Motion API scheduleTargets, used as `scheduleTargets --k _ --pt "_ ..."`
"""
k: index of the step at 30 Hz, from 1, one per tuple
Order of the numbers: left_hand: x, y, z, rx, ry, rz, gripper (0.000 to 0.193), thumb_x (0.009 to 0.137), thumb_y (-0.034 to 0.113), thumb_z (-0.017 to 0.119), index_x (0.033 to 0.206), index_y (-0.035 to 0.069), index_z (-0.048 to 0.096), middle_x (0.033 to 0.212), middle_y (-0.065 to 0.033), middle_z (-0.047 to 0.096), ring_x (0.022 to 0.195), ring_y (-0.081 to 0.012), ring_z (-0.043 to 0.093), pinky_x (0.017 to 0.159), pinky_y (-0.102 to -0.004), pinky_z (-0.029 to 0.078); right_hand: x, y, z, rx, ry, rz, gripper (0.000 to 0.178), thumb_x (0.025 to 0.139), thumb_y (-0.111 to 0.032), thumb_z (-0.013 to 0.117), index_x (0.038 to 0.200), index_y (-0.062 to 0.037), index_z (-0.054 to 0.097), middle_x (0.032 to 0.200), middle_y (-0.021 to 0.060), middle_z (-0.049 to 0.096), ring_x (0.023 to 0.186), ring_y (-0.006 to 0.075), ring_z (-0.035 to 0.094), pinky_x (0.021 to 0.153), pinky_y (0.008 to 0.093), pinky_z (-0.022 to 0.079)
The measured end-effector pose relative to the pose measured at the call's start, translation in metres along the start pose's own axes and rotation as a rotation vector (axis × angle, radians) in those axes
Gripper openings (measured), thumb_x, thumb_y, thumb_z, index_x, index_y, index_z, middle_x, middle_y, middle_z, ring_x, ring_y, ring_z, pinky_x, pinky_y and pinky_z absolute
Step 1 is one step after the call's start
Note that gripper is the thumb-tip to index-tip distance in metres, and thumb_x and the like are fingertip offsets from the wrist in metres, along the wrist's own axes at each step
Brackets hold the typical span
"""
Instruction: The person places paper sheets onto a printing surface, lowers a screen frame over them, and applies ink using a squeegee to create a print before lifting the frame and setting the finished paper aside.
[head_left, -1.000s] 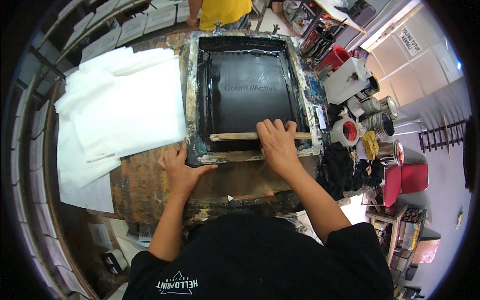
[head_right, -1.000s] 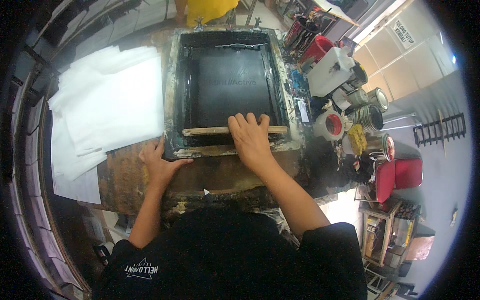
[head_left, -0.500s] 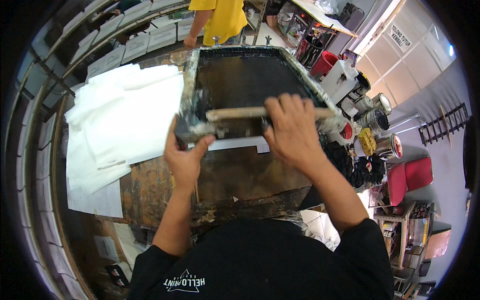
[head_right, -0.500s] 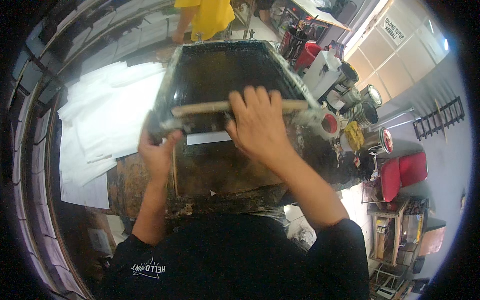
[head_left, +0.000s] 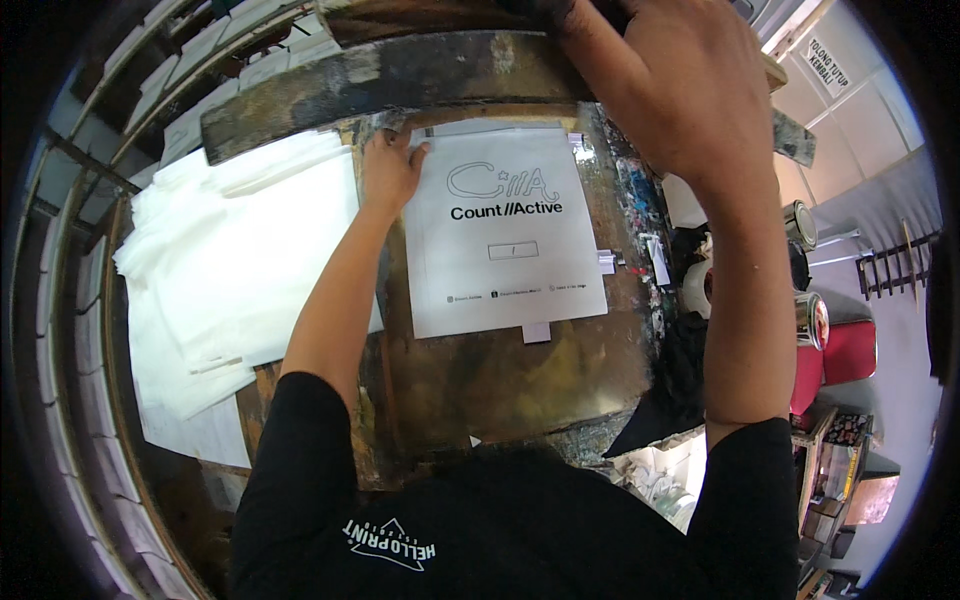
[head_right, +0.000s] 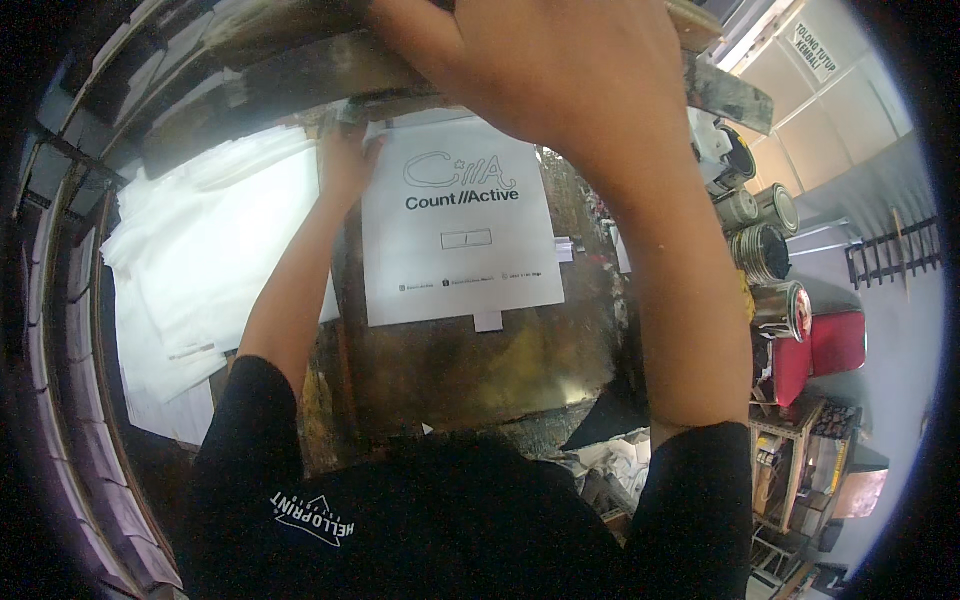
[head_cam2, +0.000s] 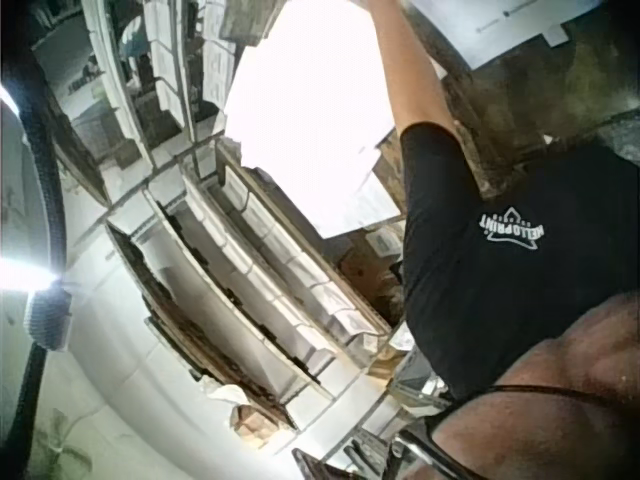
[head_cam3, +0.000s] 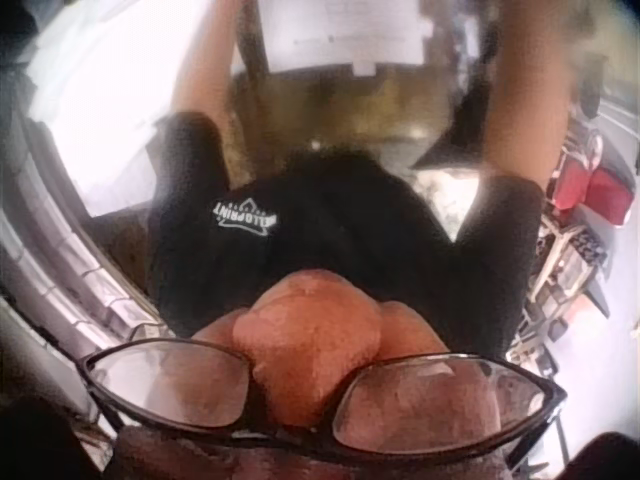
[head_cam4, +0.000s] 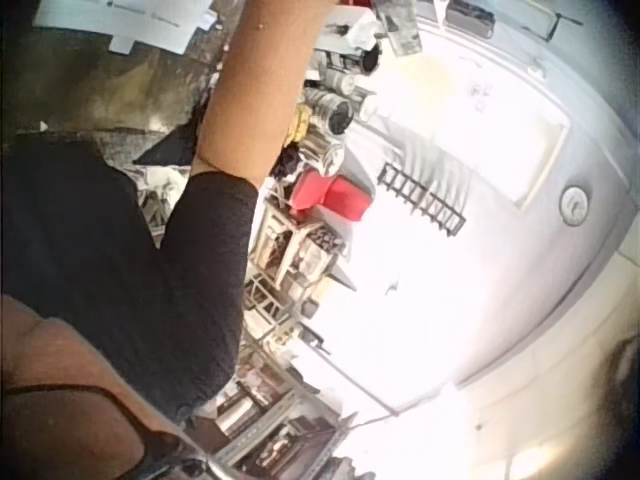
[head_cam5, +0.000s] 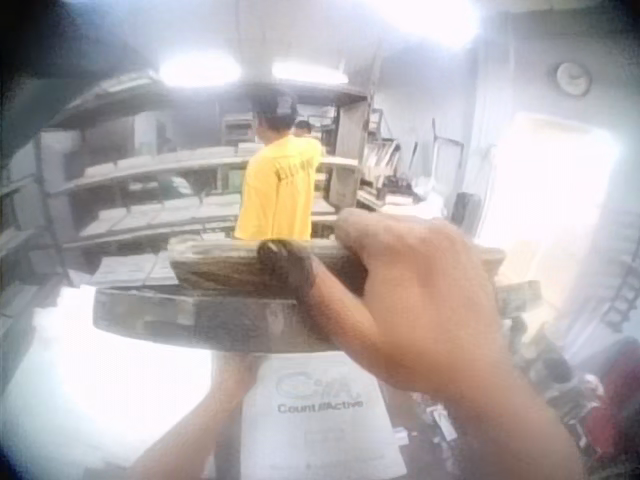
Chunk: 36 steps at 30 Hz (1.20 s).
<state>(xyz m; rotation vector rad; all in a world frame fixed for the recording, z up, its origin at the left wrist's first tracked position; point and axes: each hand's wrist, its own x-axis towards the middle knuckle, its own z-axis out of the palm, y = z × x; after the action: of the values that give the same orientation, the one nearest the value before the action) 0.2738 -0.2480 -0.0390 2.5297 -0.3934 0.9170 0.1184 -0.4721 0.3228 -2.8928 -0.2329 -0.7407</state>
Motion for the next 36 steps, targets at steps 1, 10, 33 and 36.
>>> scheduleTargets --k 1,10,33,36 --pt "0.002 -0.002 0.013 0.174 -0.041 0.054 0.033 0.1 0.029 0.074 0.126 0.009 0.078 0.109 -0.0203 0.066 0.1 -0.0367 0.066 0.084 -0.0482 0.052 -0.001 0.004 0.005 -0.024 0.111 -0.11 0.068 0.106 -0.063 0.05 0.069 -0.0057 0.055 0.064 0.0075 0.057 0.059 0.0197 0.053 0.056 0.0372 0.042" --pt "-0.039 -0.041 -0.106 -0.425 -0.001 -0.437 0.031 0.106 0.029 0.068 0.105 -0.002 0.073 0.084 -0.0145 0.072 0.075 -0.0214 0.065 0.071 -0.0368 0.051 -0.01 0.009 0.012 0.128 0.248 -0.234 0.057 0.103 -0.051 0.059 0.077 -0.0014 0.066 0.059 0.0064 0.057 0.053 0.018 0.052 0.053 0.0391 0.043" --pt "-0.208 0.018 -0.163 0.444 -0.523 -0.166 0.059 0.117 0.043 0.028 0.166 0.013 0.039 0.176 -0.013 0.029 0.163 -0.0378 0.022 0.13 -0.0664 0.004 -0.042 0.035 0.037 -0.039 0.273 -0.311 0.04 0.1 -0.045 0.064 0.088 -0.0064 0.065 0.079 0.0131 0.066 0.076 0.028 0.062 0.071 0.0412 0.048" --pt "-0.201 0.001 -0.167 0.295 -0.557 -0.247 0.061 0.117 0.044 0.023 0.166 0.012 0.039 0.174 -0.0149 0.032 0.163 -0.0383 0.022 0.131 -0.064 0.002 -0.043 0.024 0.03 0.003 0.272 -0.364 0.045 0.102 -0.046 0.061 0.077 -0.0089 0.062 0.07 0.0076 0.064 0.066 0.019 0.06 0.062 0.0338 0.047"
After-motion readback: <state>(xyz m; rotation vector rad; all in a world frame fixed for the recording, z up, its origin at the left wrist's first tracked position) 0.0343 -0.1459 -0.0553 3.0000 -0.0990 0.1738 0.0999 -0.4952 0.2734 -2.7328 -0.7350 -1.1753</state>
